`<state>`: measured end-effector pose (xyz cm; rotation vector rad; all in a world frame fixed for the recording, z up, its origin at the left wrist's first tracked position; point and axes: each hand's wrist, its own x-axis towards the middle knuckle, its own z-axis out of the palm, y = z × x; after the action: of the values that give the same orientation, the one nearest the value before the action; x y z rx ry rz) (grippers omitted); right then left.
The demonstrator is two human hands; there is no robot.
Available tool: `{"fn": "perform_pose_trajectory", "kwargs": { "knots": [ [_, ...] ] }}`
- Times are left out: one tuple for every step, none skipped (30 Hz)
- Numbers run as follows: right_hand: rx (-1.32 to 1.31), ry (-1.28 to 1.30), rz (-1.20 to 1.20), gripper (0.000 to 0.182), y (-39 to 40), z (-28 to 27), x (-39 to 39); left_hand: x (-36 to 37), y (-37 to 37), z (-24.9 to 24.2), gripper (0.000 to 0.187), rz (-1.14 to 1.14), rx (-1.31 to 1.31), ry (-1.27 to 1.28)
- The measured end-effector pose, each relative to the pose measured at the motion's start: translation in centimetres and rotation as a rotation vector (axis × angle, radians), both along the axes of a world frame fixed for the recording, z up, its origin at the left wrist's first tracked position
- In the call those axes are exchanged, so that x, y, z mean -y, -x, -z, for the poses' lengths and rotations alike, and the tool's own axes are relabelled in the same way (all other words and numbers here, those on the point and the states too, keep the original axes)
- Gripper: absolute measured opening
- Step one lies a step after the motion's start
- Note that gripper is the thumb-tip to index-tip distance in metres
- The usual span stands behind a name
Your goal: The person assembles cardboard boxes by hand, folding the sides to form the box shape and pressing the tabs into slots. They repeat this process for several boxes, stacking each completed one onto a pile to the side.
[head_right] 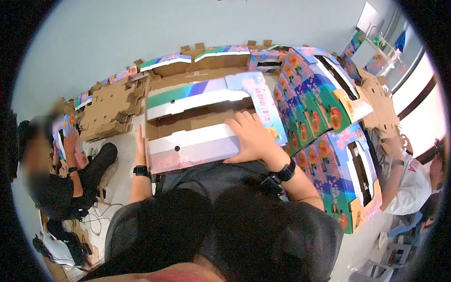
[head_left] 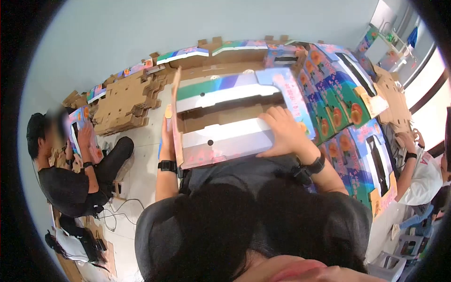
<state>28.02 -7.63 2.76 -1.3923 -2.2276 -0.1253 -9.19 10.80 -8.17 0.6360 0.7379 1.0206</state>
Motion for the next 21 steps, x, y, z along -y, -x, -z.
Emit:
{"fn": "perform_pose_trajectory", "kwargs": {
  "knots": [
    [0.006,-0.026,0.017,0.095,0.5,-0.7,0.6,0.6,0.0,-0.5,0.061,-0.002,-0.009,0.013],
    [0.014,-0.063,0.042,0.094,0.7,-1.6,1.3,0.9,0.1,-0.2,0.061,-0.003,-0.025,0.019],
    [0.022,-0.102,0.066,0.094,0.6,-2.8,2.1,0.9,0.3,0.4,0.062,-0.002,-0.041,0.013],
    [0.032,-0.143,0.091,0.094,0.4,-4.1,2.9,0.4,0.5,1.6,0.062,0.0,-0.062,0.001],
    [0.036,-0.171,0.142,0.095,0.0,-5.4,3.9,-0.6,0.6,3.3,0.063,-0.004,-0.091,-0.021],
    [0.042,-0.2,0.195,0.096,-0.6,-6.8,5.1,-1.2,0.8,4.8,0.064,0.003,-0.126,-0.047],
    [0.076,-0.221,0.262,0.099,-1.3,-8.3,6.6,-1.7,0.7,5.7,0.065,0.022,-0.159,-0.075],
    [0.041,-0.204,0.324,0.097,-2.0,-9.7,8.1,-2.2,0.9,6.4,0.066,0.07,-0.198,-0.098],
    [0.037,-0.239,0.386,0.096,-2.4,-10.8,9.6,-2.3,0.8,6.0,0.067,0.13,-0.234,-0.123],
    [0.034,-0.273,0.45,0.095,-2.7,-11.8,11.1,-1.9,0.6,4.5,0.062,0.263,-0.307,-0.142],
    [0.052,-0.272,0.514,0.095,-3.3,-12.7,12.6,-1.6,0.5,4.0,0.062,0.289,-0.329,-0.166],
    [0.071,-0.271,0.577,0.094,-3.6,-13.3,14.1,-1.5,0.5,3.9,0.062,0.314,-0.351,-0.19],
    [0.07,-0.286,0.65,0.096,-3.3,-13.8,15.5,-1.6,0.4,4.0,0.062,0.315,-0.34,-0.175],
    [0.095,-0.325,0.678,0.096,-3.8,-13.7,16.7,-1.8,0.5,4.0,0.062,0.313,-0.331,-0.161],
    [0.12,-0.326,0.745,0.096,-4.0,-13.7,18.0,-2.1,0.4,3.9,0.061,0.308,-0.322,-0.15],
    [0.144,-0.327,0.809,0.097,-4.0,-13.9,19.4,-2.1,0.4,3.7,0.061,0.306,-0.313,-0.147],
    [0.142,-0.324,0.86,0.097,-3.8,-14.3,20.6,-2.0,0.5,3.5,0.061,0.303,-0.306,-0.142],
    [0.14,-0.319,0.909,0.097,-3.7,-14.7,21.8,-1.9,0.7,3.3,0.061,0.301,-0.301,-0.135],
    [0.156,-0.309,0.954,0.1,-4.0,-15.2,23.1,-1.7,0.6,2.7,0.061,0.293,-0.303,-0.129],
    [0.235,-0.304,0.949,0.102,-4.8,-15.9,24.9,-1.6,0.6,2.5,0.061,0.293,-0.301,-0.127],
    [0.28,-0.305,0.985,0.1,-4.5,-18.1,26.0,-1.6,0.9,1.5,0.06,0.294,-0.287,-0.121]
  ]
}}
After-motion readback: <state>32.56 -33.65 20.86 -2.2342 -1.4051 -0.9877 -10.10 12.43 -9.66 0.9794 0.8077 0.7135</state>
